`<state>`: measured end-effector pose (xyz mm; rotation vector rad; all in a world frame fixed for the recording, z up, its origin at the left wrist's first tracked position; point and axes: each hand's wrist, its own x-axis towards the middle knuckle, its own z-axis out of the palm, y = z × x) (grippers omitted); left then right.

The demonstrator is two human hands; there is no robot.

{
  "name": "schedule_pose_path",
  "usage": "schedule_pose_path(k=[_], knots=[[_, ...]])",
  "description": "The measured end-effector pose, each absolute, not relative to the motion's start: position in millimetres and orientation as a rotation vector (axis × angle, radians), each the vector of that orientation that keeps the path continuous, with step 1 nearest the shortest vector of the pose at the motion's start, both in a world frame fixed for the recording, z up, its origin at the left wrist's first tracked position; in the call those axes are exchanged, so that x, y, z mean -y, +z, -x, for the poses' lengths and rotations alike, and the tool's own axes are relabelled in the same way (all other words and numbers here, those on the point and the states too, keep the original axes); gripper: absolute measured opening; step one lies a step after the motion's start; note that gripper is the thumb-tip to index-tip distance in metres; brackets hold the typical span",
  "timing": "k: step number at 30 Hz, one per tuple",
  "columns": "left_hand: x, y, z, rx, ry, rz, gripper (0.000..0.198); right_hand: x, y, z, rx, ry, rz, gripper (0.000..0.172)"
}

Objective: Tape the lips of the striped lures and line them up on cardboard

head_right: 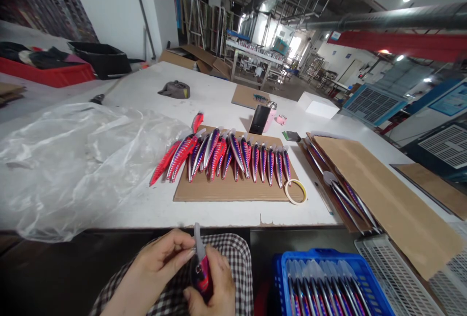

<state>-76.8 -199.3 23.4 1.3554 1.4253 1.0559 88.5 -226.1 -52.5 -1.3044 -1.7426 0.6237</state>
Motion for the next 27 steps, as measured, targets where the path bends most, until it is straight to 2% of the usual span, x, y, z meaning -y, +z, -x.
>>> schedule_pose_path(k=[7, 27], knots=[[202.3, 16.9, 73.2, -1.422, 1.103, -1.451, 0.012, 225.1, -53.6, -88.6, 1.711, 0.653, 1.286, 0.069], [201.4, 24.4, 72.8, -1.53, 0.94, -1.593, 0.015, 227.5, -59.8, -93.6, 1.788, 0.533, 1.335, 0.073]])
